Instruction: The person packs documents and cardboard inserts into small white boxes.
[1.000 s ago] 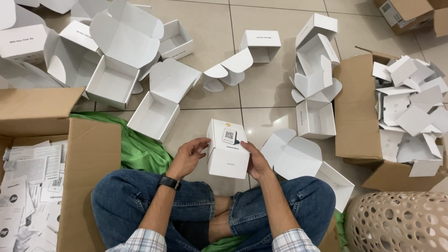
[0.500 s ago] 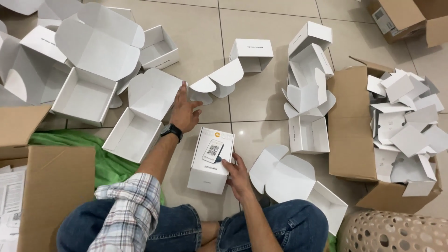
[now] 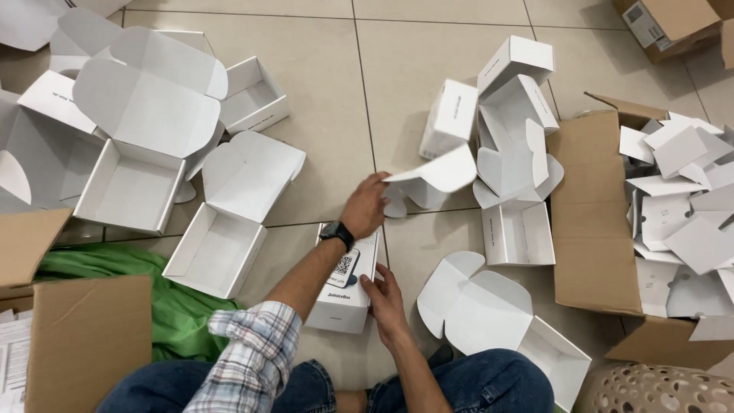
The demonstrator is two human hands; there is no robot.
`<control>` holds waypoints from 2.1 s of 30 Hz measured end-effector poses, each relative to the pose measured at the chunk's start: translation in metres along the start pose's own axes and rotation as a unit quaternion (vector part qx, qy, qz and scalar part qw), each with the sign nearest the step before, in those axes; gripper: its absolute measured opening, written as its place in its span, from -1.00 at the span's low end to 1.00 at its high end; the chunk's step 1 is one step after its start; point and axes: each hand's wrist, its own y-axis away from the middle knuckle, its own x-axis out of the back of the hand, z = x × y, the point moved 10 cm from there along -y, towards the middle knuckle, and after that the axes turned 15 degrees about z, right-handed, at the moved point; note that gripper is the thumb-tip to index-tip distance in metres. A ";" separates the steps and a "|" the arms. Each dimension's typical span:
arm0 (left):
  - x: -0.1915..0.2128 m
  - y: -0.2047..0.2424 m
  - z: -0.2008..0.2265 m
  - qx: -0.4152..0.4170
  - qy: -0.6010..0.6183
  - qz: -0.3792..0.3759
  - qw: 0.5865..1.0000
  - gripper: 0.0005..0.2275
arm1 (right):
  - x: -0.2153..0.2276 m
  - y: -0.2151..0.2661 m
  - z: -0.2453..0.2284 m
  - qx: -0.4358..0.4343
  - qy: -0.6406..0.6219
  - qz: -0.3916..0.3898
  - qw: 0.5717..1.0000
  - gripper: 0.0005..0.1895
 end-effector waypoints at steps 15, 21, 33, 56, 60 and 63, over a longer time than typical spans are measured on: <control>0.148 0.143 -0.015 0.230 -0.172 0.090 0.954 -0.35 | -0.007 -0.004 -0.043 0.156 0.151 0.084 0.973 -0.34; 0.120 0.150 -0.061 0.361 -0.134 0.021 0.923 -0.29 | 0.002 -0.046 -0.016 0.115 0.242 0.102 0.958 -0.21; 0.080 0.100 -0.078 0.377 -0.155 -0.114 0.906 -0.35 | -0.015 -0.079 -0.057 -0.003 0.288 0.049 0.956 -0.01; 0.135 0.132 -0.009 0.308 0.044 0.042 0.950 -0.32 | -0.009 0.003 -0.099 0.220 0.204 -0.055 0.952 -0.39; 0.157 0.157 -0.021 0.276 -0.045 0.048 0.959 -0.32 | 0.022 0.018 -0.093 0.220 0.282 -0.048 0.933 -0.36; 0.177 0.175 -0.036 0.242 -0.107 0.090 0.960 -0.36 | 0.043 0.022 -0.082 0.230 0.328 -0.035 0.915 -0.34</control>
